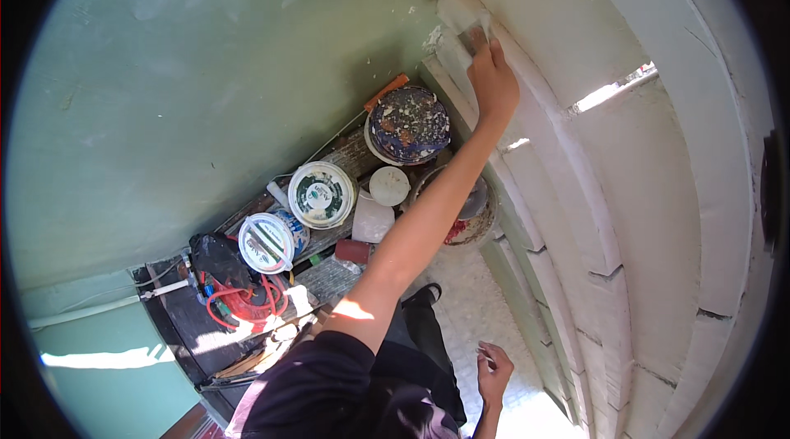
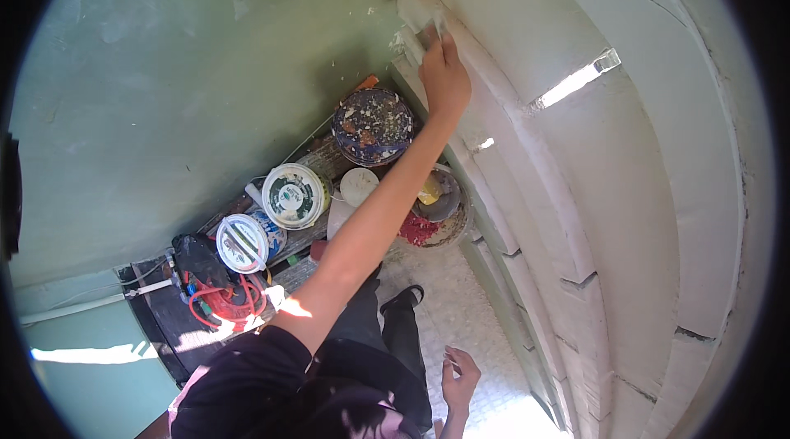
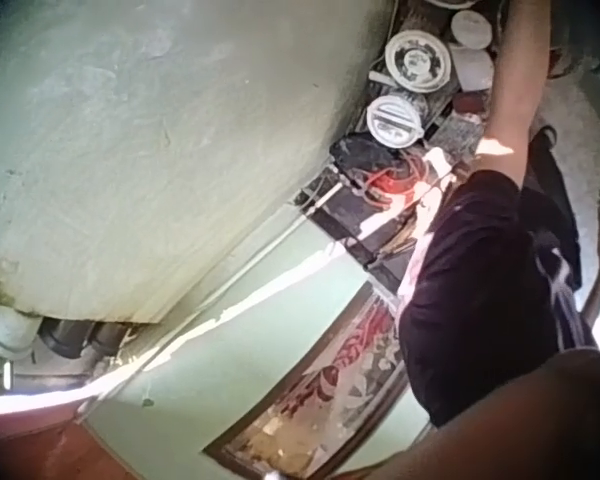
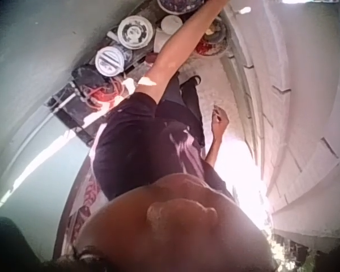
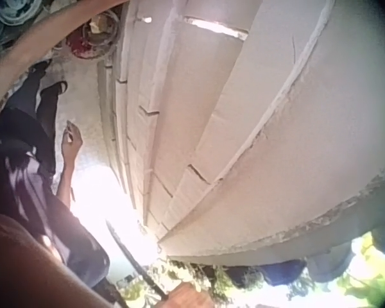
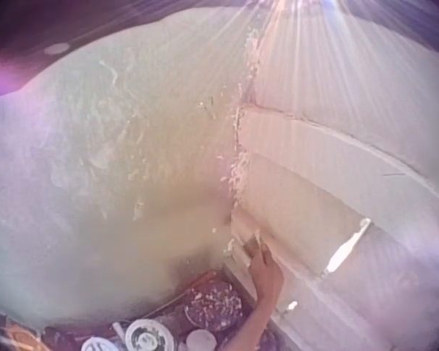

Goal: Sanding a concrete wall ledge with sandpaper to smooth the surface.

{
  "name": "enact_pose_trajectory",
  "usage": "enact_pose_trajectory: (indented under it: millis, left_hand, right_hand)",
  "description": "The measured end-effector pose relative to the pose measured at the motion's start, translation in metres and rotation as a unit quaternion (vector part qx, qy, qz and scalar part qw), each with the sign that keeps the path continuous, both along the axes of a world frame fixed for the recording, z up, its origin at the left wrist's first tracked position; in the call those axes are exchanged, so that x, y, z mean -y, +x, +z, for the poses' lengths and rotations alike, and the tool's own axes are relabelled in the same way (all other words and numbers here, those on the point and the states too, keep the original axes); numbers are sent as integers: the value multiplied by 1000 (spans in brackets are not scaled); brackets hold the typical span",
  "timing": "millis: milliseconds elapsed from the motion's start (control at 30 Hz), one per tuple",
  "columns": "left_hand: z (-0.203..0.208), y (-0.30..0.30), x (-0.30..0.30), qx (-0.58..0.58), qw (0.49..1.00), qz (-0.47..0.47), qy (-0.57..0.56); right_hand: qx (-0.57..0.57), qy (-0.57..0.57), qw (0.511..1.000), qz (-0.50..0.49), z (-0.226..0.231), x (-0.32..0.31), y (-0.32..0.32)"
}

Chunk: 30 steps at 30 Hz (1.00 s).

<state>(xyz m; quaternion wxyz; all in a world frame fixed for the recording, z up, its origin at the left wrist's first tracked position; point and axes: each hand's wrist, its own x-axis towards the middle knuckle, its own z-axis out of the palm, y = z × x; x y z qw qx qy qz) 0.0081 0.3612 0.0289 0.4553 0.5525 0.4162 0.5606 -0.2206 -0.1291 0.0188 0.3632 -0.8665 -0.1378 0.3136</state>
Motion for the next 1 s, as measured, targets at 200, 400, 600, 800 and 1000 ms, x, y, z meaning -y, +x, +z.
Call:
enact_pose_trajectory:
  millis: [200,400,600,800,1000]
  left_hand:
    - [36,-5,-78,-37,987,-48,-150]
    - [4,13,-15,-6,994,96,46]
    - [30,-11,-73,-53,991,-51,-108]
    - [-12,20,-34,-35,978,134,159]
    - [6,-16,-57,-74,996,-47,-31]
  right_hand:
    - [3,32,999,-39,-7,17,2]
    - [-13,1,1000,-28,-6,18,1]
    - [3,32,998,-56,-1,21,0]
    - [-15,1,1000,12,0,10,8]
    - [-1,32,998,-47,-5,21,4]
